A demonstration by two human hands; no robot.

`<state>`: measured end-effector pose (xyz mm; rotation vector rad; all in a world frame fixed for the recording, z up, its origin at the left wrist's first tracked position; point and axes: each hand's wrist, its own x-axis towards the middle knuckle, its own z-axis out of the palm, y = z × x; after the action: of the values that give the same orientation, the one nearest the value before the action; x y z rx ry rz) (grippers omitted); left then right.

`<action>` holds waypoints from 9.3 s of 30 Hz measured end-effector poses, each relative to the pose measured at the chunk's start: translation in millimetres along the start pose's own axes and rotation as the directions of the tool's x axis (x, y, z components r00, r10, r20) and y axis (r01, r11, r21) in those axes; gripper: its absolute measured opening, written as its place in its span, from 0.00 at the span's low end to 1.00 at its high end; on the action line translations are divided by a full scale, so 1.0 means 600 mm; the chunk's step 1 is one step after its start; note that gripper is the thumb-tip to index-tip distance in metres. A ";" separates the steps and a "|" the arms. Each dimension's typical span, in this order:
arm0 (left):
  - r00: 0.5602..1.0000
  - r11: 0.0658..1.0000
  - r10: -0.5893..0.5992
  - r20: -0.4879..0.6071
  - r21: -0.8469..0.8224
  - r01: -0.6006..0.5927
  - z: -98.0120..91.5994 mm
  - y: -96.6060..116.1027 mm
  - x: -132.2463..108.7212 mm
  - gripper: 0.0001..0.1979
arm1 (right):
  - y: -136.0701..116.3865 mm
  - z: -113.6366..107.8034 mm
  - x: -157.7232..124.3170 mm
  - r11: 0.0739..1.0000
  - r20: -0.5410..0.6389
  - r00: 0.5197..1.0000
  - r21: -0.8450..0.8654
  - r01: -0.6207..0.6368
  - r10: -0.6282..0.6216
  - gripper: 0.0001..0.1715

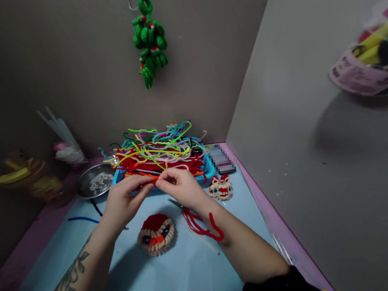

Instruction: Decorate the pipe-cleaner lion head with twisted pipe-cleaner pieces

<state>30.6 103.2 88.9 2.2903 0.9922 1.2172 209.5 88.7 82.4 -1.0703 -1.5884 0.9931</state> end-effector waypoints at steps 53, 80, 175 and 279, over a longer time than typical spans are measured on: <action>0.891 0.617 -0.423 0.168 -0.666 0.419 0.008 0.027 0.001 0.12 | 0.005 0.014 -0.020 0.971 -0.106 0.968 -0.089 0.220 -0.229 0.11; 0.961 0.943 -0.275 -0.027 -0.204 0.264 0.009 0.011 -0.001 0.07 | 0.006 0.024 -0.007 0.999 0.007 0.999 0.002 -0.035 0.035 0.05; 0.978 0.955 -0.198 0.061 -0.214 0.207 -0.005 0.009 -0.001 0.11 | 0.007 0.011 -0.019 0.794 -0.180 0.830 -0.451 0.408 -0.528 0.09; 0.997 0.973 -0.071 -0.036 -0.223 0.061 0.006 -0.015 -0.004 0.03 | 0.031 0.015 0.005 0.997 -0.282 0.959 0.079 -0.021 0.043 0.12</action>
<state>29.0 107.7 80.3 2.0515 0.8915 1.2864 203.7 95.9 63.5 -1.1340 -1.2954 0.8700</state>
